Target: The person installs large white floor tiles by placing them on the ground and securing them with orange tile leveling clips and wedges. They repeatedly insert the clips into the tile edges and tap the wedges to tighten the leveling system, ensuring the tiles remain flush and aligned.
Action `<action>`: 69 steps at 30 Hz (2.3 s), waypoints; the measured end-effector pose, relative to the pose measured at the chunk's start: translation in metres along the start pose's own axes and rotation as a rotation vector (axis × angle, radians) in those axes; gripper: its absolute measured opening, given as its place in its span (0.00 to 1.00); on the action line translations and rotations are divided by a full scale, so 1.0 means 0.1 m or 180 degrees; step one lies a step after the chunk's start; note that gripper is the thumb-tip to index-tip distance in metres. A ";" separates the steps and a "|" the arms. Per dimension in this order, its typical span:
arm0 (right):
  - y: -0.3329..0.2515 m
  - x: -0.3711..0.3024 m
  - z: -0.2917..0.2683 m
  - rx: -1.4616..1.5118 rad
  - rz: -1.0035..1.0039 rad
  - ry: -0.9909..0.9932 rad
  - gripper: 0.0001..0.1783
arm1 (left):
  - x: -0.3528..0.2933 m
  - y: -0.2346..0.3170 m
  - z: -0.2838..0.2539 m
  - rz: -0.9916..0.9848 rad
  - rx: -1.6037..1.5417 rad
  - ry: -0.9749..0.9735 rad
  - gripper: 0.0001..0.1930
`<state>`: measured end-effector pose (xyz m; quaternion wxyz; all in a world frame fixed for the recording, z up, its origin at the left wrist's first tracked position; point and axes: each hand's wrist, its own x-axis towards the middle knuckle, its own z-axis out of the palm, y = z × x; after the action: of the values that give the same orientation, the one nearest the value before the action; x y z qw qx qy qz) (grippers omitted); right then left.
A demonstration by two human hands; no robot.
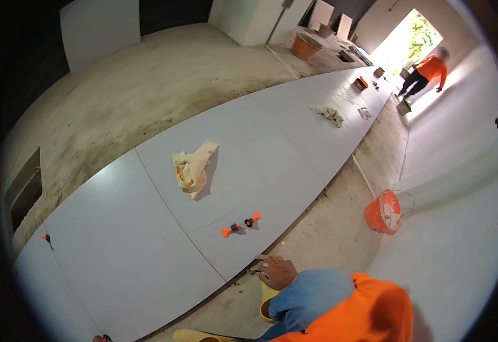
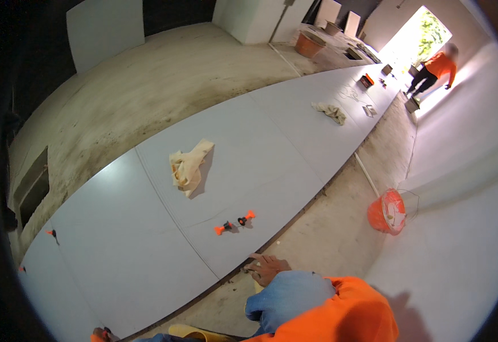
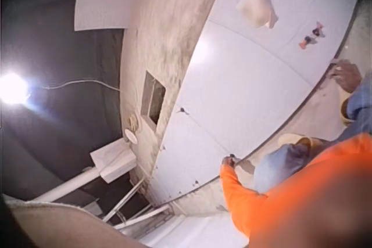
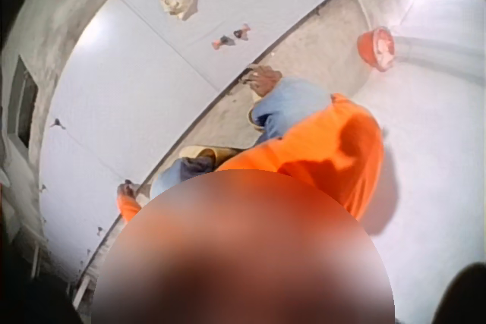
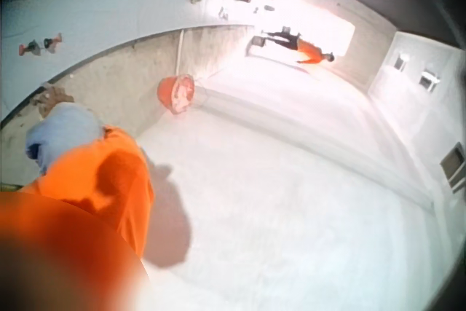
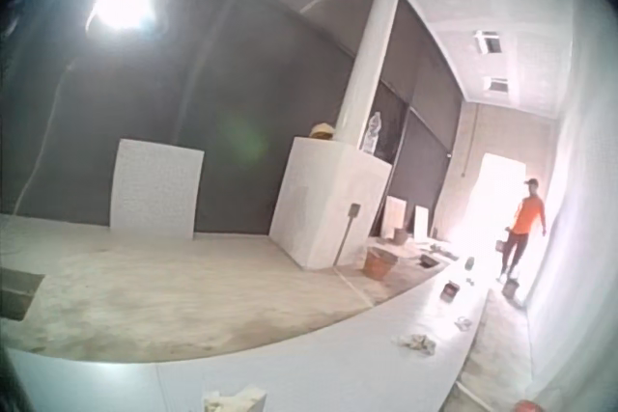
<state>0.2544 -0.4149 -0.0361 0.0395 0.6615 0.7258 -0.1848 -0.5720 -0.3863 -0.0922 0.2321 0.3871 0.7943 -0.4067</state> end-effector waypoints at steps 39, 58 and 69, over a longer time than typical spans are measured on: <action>0.03 -0.02 0.23 0.0464 -0.0167 0.0516 0.17 | -0.48 0.32 -0.19 0.0763 0.0999 0.0139 0.19; 0.28 0.00 0.10 0.0395 -0.0321 -0.0118 0.17 | -0.87 -0.03 0.07 0.1210 0.1056 0.0058 0.24; 0.28 -0.15 0.14 0.0910 0.0113 0.0097 0.15 | -0.49 0.24 -0.11 0.0580 0.1627 -0.0180 0.30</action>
<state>0.2804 -0.4321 -0.0510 -0.0629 0.6758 0.6807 -0.2755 -0.5243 -0.3892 -0.0633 0.1845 0.4915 0.6209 -0.5821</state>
